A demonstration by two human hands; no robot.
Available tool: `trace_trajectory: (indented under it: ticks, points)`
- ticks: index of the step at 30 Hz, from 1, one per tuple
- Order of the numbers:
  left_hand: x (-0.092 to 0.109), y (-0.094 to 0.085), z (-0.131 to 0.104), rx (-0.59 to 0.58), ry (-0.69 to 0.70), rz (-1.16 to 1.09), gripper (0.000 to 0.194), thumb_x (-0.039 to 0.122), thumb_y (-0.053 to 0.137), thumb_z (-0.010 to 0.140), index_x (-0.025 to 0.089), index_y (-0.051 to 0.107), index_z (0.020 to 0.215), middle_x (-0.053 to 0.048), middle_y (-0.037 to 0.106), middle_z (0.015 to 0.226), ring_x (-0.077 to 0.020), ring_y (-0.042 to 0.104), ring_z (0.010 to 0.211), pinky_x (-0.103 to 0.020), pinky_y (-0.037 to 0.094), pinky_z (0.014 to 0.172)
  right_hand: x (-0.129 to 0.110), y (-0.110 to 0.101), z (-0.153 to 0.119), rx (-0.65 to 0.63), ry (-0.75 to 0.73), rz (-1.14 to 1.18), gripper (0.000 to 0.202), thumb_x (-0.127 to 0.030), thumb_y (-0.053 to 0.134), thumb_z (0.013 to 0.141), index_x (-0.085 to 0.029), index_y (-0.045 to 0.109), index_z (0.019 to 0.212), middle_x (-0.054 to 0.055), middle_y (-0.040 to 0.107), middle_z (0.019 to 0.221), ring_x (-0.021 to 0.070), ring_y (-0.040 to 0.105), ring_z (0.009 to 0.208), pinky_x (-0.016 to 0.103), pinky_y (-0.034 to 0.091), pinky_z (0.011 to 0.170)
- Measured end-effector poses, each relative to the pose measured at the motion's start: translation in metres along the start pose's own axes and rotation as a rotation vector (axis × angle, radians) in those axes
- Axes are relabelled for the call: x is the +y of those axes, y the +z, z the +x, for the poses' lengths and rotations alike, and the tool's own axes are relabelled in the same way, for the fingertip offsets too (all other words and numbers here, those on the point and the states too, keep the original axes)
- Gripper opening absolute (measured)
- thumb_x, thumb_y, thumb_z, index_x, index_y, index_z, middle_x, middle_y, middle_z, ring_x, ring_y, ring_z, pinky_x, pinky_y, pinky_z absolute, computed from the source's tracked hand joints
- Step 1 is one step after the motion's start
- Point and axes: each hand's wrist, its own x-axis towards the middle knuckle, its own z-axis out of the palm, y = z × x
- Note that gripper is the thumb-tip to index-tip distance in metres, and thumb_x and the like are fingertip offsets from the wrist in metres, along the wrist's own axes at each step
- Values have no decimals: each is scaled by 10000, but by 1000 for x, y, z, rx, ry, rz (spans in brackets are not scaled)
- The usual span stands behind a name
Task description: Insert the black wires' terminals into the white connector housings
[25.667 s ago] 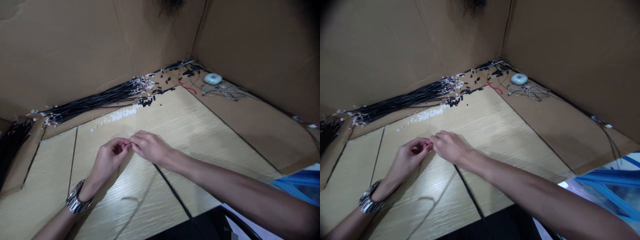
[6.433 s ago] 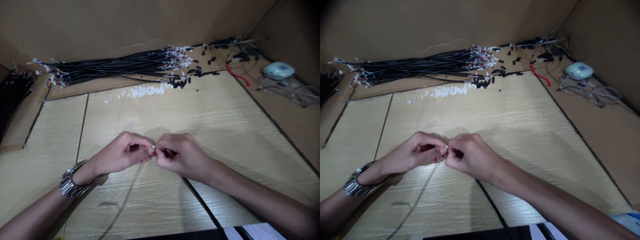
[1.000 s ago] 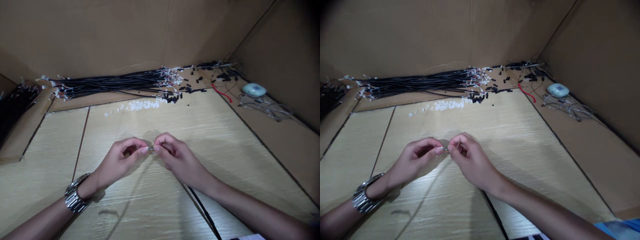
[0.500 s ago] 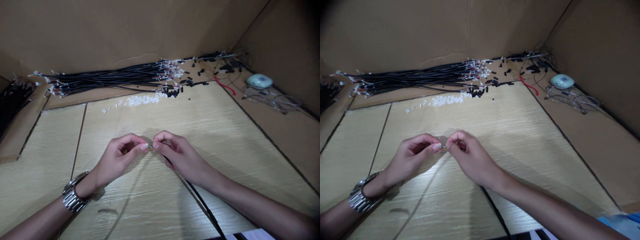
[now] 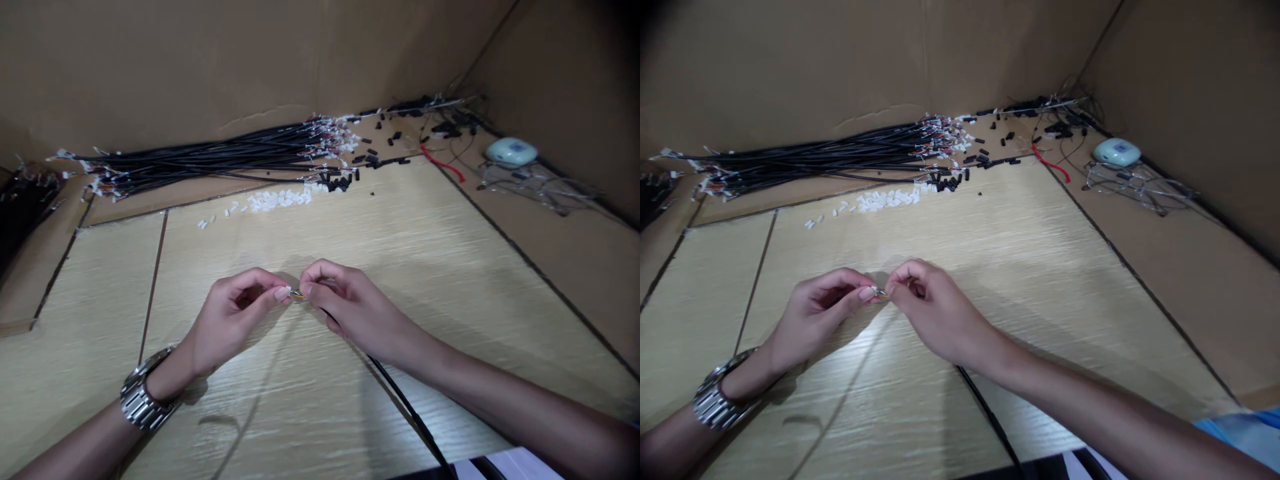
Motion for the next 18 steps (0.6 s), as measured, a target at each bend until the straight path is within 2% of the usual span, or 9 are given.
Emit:
trace_trajectory:
  ticks: [9,18]
  points:
    - [3,0,0,8,-10,6,167,348,652,892,200,727,868,-16,738,817,-129,633,719,-213,481,626,6,0,0,2,0,16,116,-258,542,888,-212,571,786,-84,382,549,83,338,453,230,277,467]
    - [7,1,2,25,0,4,132,320,666,877,207,732,858,-13,745,801,-128,643,698,-208,496,611,3,1,0,31,-17,-8,132,-252,540,878,-205,572,760,-70,419,567,90,358,483,239,281,490]
